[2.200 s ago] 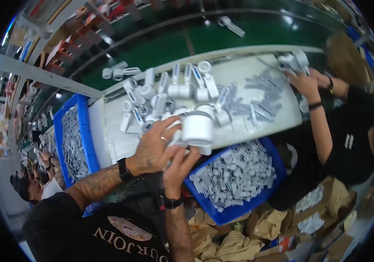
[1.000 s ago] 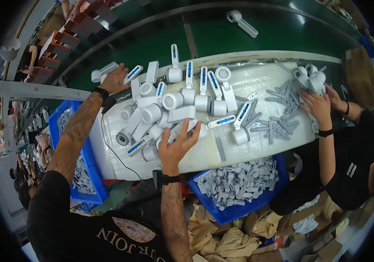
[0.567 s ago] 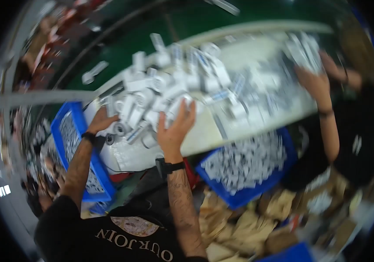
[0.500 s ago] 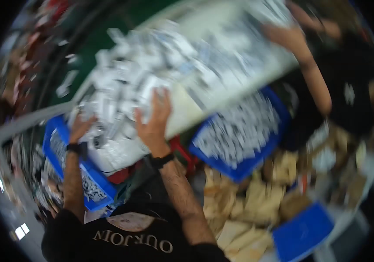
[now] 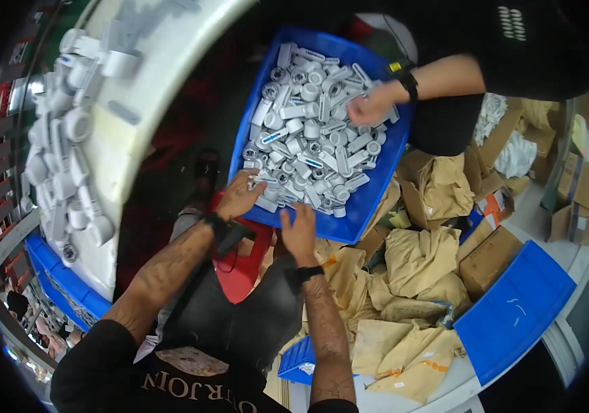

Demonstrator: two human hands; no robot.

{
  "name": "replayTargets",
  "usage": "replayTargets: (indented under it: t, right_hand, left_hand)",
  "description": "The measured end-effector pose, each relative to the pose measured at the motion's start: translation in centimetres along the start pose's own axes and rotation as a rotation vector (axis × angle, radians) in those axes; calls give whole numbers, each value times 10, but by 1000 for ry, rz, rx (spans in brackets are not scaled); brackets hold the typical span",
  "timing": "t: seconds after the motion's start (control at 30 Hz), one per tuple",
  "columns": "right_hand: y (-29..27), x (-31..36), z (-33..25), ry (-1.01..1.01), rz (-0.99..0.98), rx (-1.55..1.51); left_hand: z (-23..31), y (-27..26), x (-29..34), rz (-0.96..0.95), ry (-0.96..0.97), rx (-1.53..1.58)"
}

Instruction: The person gathers white handheld fans from a blue bin and places them on the table. They pick up a fan, insert a grey plastic strip into the handle by hand, and set the assembled fan down on the table.

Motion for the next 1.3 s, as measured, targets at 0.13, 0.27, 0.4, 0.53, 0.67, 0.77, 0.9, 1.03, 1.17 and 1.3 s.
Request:
replayTargets:
  t: [0.13,0.27,0.4,0.53,0.67,0.77,0.9,1.03,1.17,1.3]
  right_hand:
    - [17,-66,137,98,-5,225]
    - [21,-130,227,137,71,209]
    - [74,-156,232,160,18,394]
    - [110,-115,207,9,-81,120]
    - [73,-159,223,-124,7,362]
    - [106,-169,207,109,121,-19]
    - [120,-138,203,221,-167,253]
    - [125,-150,244,151,-33,146]
    - [133,-130,218,416,-74,-105]
    - [152,-139,247,322,-47,-490]
  left_hand:
    - [-55,54,-82,78,-235,-447]
    - [-94,104,-129,184,-413,-337]
    - [-114,125,-163,241,-578,-217]
    - [-112,129,-142,176,-467,-210]
    - [-113,136,-165,230,-530,-202]
    - [-134,138,-167,5,-708,-296]
    - [-153,145,-170,96,-508,90]
    - [-144,174,-188,128,-531,137]
    - [-120,182,-168,123,-398,479]
    - [-108,169,-177,38,-447,437]
Point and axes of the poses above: each hand's wrist, its own x-axis away from the middle knuckle, its own y-axis out of the palm, z = x × y, the point moved 1 cm from there along -x, towards the middle knuckle, and after that the axes turned 11 degrees about -y, right-handed, at the moved point
